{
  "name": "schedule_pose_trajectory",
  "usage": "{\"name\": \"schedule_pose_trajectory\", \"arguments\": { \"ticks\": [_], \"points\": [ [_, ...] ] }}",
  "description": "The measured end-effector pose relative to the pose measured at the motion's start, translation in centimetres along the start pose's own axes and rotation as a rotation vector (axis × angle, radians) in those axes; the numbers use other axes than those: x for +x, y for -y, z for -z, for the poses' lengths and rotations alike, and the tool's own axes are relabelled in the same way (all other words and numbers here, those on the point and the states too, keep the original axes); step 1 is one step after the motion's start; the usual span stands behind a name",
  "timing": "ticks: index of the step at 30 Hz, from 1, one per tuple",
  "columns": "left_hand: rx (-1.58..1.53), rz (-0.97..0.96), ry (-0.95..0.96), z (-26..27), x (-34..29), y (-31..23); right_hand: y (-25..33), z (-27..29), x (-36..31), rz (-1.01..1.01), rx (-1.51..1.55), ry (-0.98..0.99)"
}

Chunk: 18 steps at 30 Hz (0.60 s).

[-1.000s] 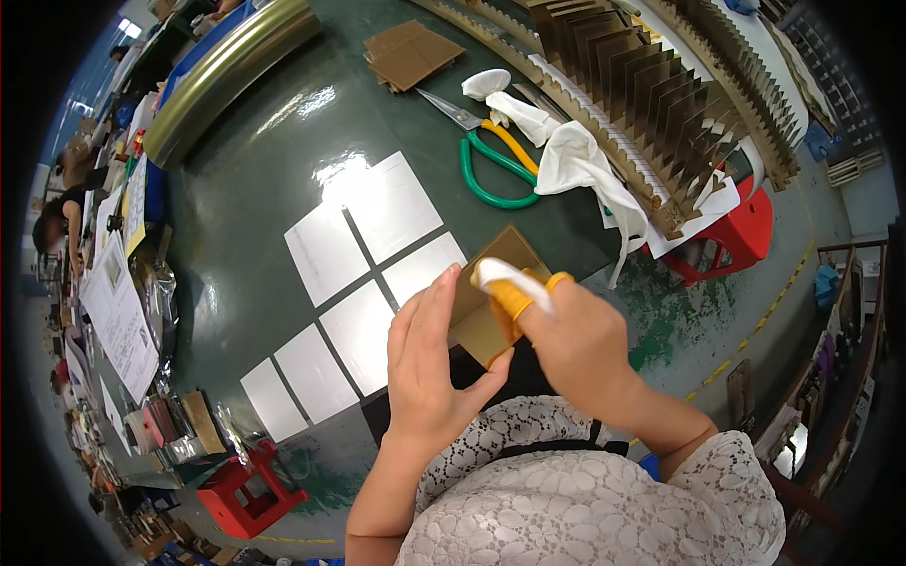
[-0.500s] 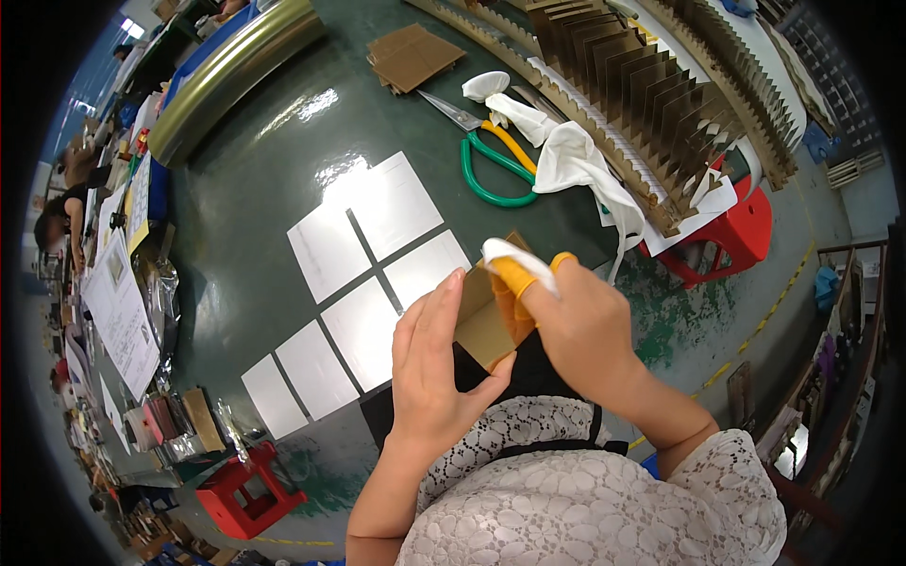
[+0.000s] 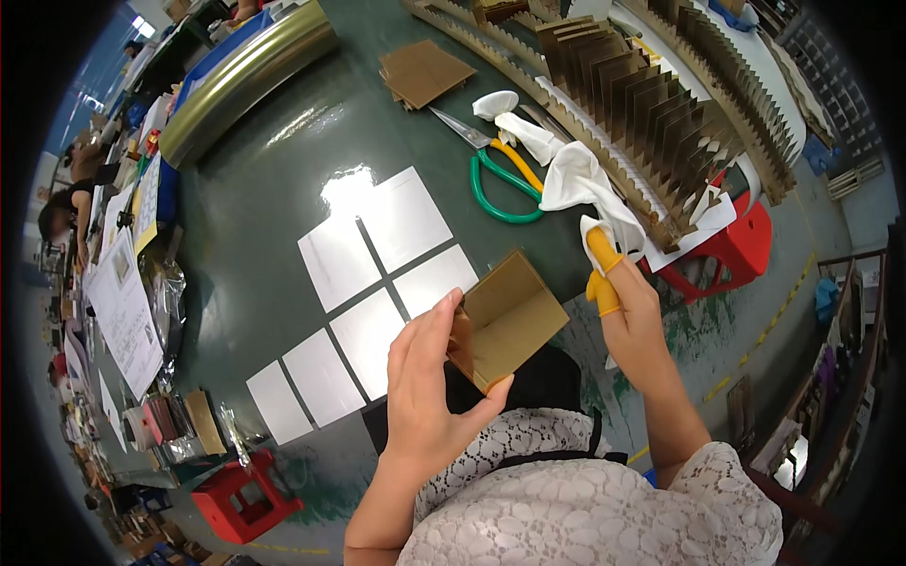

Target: The person cleans small square mirrors with a white cloth, wiping both sides of each piece. They repeatedly pick up mirrors from a stack, wipe them, and place them back down. The person also puts on a yellow finger cot and uses a spray bottle to apply liquid to the cloth before continuing to wipe the mirrors.

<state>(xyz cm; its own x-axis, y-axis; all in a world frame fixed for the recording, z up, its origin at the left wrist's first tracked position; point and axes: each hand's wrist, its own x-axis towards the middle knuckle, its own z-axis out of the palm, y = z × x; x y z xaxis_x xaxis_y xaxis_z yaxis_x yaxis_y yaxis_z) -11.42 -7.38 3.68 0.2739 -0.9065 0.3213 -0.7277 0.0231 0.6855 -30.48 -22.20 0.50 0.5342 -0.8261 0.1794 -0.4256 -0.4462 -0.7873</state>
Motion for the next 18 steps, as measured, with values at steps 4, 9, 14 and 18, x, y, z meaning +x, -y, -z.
{"name": "schedule_pose_trajectory", "arguments": {
  "ticks": [4, 9, 14, 18],
  "points": [
    [0.0, -0.043, 0.001, 0.2, 0.1, 0.2, -0.3, -0.3, -0.2, -0.028, 0.176, 0.026],
    [-0.005, -0.036, 0.034, 0.4, 0.2, 0.3, 0.0, -0.7, 0.0, -0.086, 0.317, 0.049],
    [-0.004, -0.019, 0.075, 0.5, 0.3, 0.5, 0.1, -0.9, 0.2, -0.223, 0.428, 0.111],
    [0.006, -0.038, 0.079, 0.5, 0.4, 0.8, 0.1, -1.0, 0.3, -0.196, 0.438, 0.138]
  ]
}}
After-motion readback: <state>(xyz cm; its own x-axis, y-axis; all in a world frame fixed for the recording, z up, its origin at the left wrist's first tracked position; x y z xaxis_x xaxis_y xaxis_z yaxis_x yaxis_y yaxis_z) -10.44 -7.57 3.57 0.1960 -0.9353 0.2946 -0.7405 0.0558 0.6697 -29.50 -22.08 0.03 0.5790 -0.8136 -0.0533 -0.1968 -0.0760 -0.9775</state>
